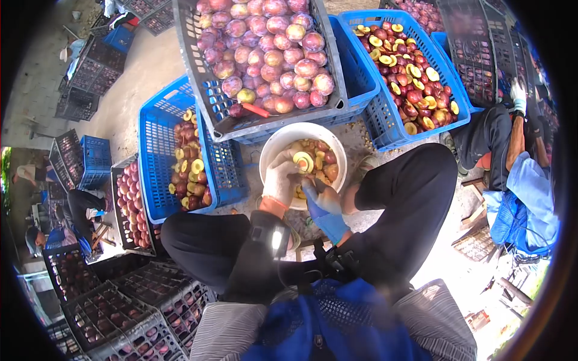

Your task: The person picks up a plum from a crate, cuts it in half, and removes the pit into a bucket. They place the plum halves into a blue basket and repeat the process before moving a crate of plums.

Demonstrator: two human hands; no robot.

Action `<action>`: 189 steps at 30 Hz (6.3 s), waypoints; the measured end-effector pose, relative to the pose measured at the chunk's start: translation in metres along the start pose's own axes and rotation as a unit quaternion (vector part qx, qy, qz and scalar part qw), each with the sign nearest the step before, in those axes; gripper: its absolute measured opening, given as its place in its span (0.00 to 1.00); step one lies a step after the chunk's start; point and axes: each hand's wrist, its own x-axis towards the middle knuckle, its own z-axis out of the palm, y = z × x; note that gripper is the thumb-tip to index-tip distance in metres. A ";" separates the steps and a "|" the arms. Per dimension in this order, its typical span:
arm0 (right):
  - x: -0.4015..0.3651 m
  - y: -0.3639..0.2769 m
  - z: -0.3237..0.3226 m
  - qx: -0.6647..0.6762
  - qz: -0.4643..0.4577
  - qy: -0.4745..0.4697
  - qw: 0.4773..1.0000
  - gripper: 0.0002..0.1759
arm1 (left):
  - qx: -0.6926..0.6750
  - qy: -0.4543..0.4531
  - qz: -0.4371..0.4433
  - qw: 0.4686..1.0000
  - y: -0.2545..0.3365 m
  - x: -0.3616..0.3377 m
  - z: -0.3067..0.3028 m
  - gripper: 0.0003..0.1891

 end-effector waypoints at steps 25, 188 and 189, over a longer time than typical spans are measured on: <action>-0.038 -0.006 0.018 -0.130 -0.247 -0.035 0.960 0.23 | -0.195 0.142 0.002 0.970 0.014 -0.063 -0.005 0.13; -0.013 0.008 0.014 0.482 0.394 -0.260 0.739 0.34 | -0.159 0.280 0.160 0.933 0.050 -0.062 -0.032 0.29; -0.015 0.012 0.015 0.437 0.332 -0.215 0.808 0.34 | -0.050 0.267 0.241 0.932 0.063 -0.067 -0.045 0.30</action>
